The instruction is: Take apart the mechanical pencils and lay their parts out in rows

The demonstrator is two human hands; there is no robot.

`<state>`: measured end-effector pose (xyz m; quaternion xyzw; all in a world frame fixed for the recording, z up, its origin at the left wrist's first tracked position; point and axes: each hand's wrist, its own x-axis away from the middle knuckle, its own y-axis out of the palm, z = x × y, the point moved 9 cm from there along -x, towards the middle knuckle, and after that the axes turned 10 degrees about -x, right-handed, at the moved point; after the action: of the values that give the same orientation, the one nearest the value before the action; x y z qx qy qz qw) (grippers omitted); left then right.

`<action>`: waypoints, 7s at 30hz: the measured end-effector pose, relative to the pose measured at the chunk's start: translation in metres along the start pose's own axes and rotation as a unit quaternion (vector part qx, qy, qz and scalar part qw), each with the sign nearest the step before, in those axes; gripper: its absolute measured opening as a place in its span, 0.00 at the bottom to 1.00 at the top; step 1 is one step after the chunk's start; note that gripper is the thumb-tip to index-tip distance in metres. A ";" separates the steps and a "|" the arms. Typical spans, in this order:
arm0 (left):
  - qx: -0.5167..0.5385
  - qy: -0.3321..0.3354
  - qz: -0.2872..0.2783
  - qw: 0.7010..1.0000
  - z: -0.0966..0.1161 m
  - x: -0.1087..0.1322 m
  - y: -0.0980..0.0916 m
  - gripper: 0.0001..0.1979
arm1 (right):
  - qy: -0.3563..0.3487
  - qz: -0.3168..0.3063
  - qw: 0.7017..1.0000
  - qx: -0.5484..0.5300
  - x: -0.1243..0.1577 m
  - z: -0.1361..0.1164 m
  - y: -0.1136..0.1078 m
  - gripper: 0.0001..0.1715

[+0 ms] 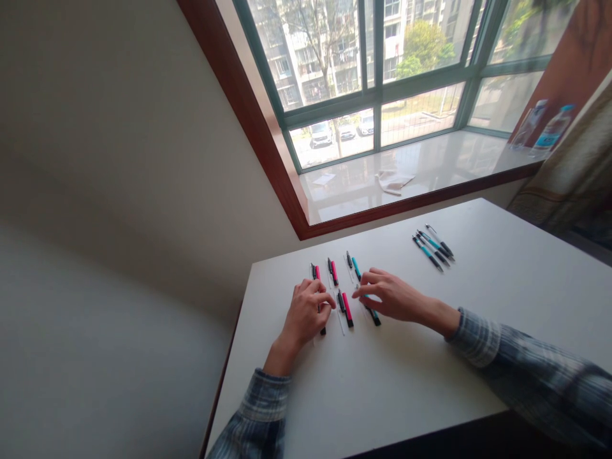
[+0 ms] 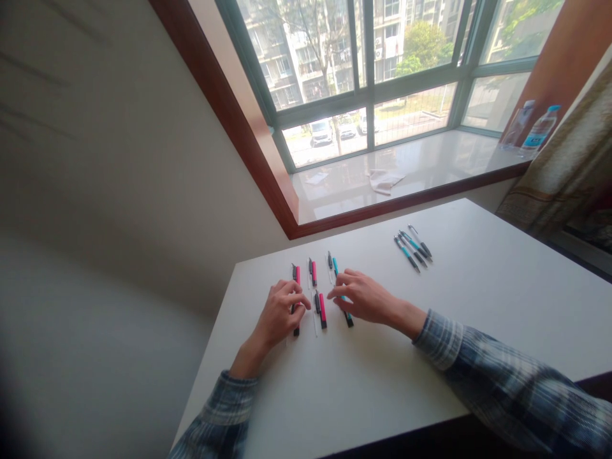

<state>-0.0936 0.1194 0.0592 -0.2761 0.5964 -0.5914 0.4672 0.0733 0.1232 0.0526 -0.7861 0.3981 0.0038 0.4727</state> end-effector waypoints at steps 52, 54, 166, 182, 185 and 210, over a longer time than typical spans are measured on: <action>0.003 -0.116 0.139 0.984 -0.020 0.013 -0.023 0.17 | 0.202 0.035 0.974 0.097 -0.011 0.081 -0.001 0.24; 0.001 -0.115 0.140 0.984 -0.020 0.014 -0.023 0.18 | 0.197 0.040 0.976 0.085 -0.010 0.081 -0.001 0.24; 0.552 -0.124 0.080 0.820 0.032 -0.019 0.026 0.18 | 0.192 -0.031 0.767 -0.611 0.017 0.028 0.036 0.25; 0.572 -0.151 0.116 0.798 0.020 -0.017 0.029 0.16 | 0.198 -0.013 0.763 -0.616 0.018 0.034 0.036 0.22; 0.566 -0.167 0.142 0.795 0.014 -0.016 0.025 0.18 | 0.221 0.006 0.755 -0.618 0.019 0.039 0.036 0.22; 0.101 0.023 0.126 0.987 0.066 -0.014 0.002 0.03 | 0.155 0.111 0.907 -0.375 0.015 0.038 -0.002 0.23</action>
<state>-0.0294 0.1023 0.0689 -0.1363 0.5746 -0.5911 0.5494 0.0990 0.1426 0.0279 -0.8468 0.5204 0.0838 0.0717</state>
